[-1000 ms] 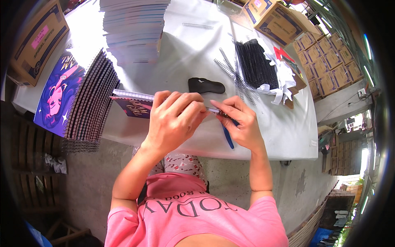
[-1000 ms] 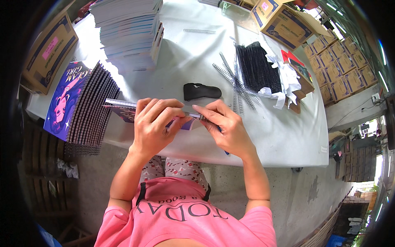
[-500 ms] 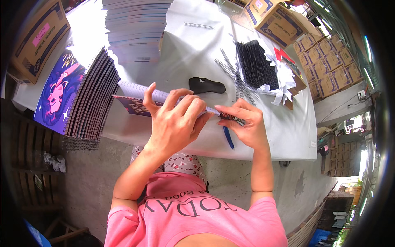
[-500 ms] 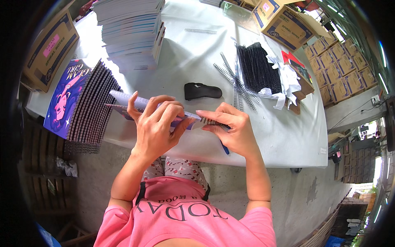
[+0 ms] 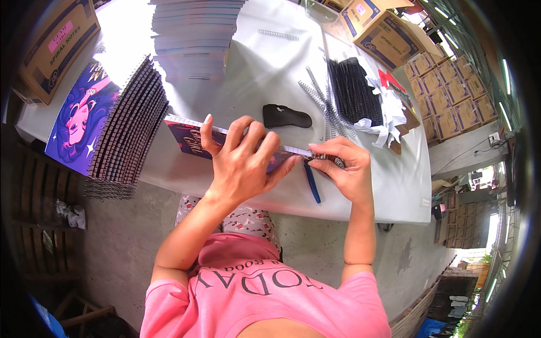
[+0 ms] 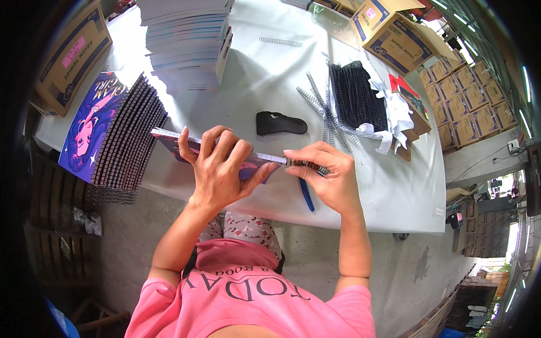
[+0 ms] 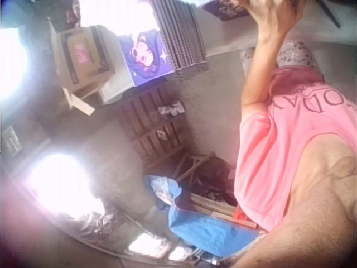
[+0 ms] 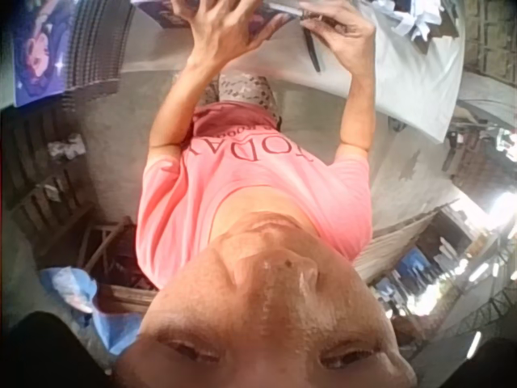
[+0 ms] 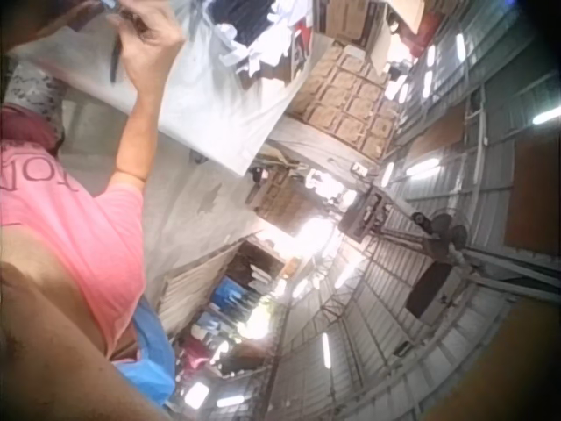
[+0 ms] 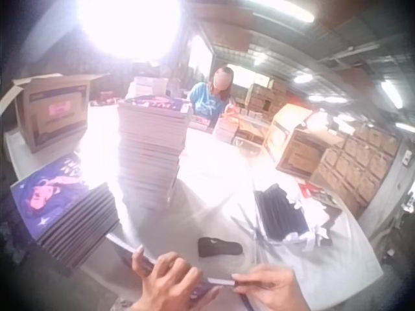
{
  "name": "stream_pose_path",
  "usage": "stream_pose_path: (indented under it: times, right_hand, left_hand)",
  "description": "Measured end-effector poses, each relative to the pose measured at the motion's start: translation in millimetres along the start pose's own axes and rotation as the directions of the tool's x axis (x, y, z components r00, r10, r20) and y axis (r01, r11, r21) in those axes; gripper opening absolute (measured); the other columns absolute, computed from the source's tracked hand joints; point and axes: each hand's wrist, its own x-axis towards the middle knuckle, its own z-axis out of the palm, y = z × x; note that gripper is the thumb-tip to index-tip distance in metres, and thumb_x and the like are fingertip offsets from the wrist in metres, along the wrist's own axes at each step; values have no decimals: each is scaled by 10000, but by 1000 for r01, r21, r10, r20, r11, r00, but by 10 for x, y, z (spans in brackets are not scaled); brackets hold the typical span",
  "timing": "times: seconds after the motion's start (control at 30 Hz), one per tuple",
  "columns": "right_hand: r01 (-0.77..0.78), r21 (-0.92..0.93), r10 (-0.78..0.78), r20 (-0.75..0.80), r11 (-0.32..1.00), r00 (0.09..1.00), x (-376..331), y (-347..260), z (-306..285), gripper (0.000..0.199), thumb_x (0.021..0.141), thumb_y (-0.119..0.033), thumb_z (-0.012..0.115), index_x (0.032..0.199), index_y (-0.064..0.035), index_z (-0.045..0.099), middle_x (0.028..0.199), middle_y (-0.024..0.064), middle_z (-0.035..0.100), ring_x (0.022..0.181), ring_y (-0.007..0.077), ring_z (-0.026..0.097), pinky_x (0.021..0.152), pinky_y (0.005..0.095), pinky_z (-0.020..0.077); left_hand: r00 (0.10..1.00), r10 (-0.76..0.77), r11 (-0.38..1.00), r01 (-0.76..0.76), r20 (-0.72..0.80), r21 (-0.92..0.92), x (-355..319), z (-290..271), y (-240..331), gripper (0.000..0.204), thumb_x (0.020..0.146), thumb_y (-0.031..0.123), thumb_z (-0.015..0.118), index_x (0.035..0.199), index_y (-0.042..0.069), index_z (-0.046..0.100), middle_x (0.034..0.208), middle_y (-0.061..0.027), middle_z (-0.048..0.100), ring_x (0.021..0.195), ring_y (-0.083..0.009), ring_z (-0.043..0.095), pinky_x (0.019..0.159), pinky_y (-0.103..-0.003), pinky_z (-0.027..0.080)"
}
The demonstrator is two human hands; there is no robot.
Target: The person inserts a spiral coil into a notebook, trims the excess coil with pliers, and places the finished notebook onto a stack.
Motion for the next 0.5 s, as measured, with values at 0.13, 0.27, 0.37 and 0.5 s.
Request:
stream_pose_path:
  times: [0.13, 0.27, 0.37, 0.5]
  right_hand:
    - [-46, -56, 40, -97, 997, 994, -52, -37, 83, 295, 661, 13, 760, 942, -68, 723, 765, 47, 632, 656, 124, 566, 599, 251, 458]
    - [-163, 62, 162, 16, 985, 987, -125, -65, 42, 238, 762, -62, 718, 1000, -61, 699, 777, 41, 632, 659, 88, 548, 571, 221, 430]
    - [-402, 147, 369, 211, 904, 905, -89, -154, -10, 271, 823, -131, 682, 1080, -51, 653, 782, 43, 622, 650, 74, 531, 556, 204, 409]
    - [-386, 183, 350, 199, 904, 915, -106, -235, -4, 286, 842, -141, 663, 1107, -44, 615, 770, 46, 603, 657, 76, 536, 557, 214, 415]
  left_hand:
    - [1000, -4, 1000, 4, -3, -14, 18, 0, -5, 362, 721, 485, 672, 729, 143, 554, 798, -13, 523, 922, -194, 519, 1018, -549, 114]
    - [1000, -11, 999, 12, 7, -32, 36, -26, 3, 378, 707, 494, 679, 724, 138, 552, 798, -15, 522, 927, -198, 514, 1021, -533, 126]
    - [1000, -8, 1000, 9, 7, -7, 25, -47, -1, 428, 685, 536, 685, 769, 132, 571, 799, -15, 520, 935, -198, 512, 1018, -548, 126]
    - [1000, -1, 1000, 2, -31, 22, 34, -151, -195, 550, 649, 612, 694, 869, 119, 588, 813, -21, 521, 919, -216, 517, 1060, -484, 114]
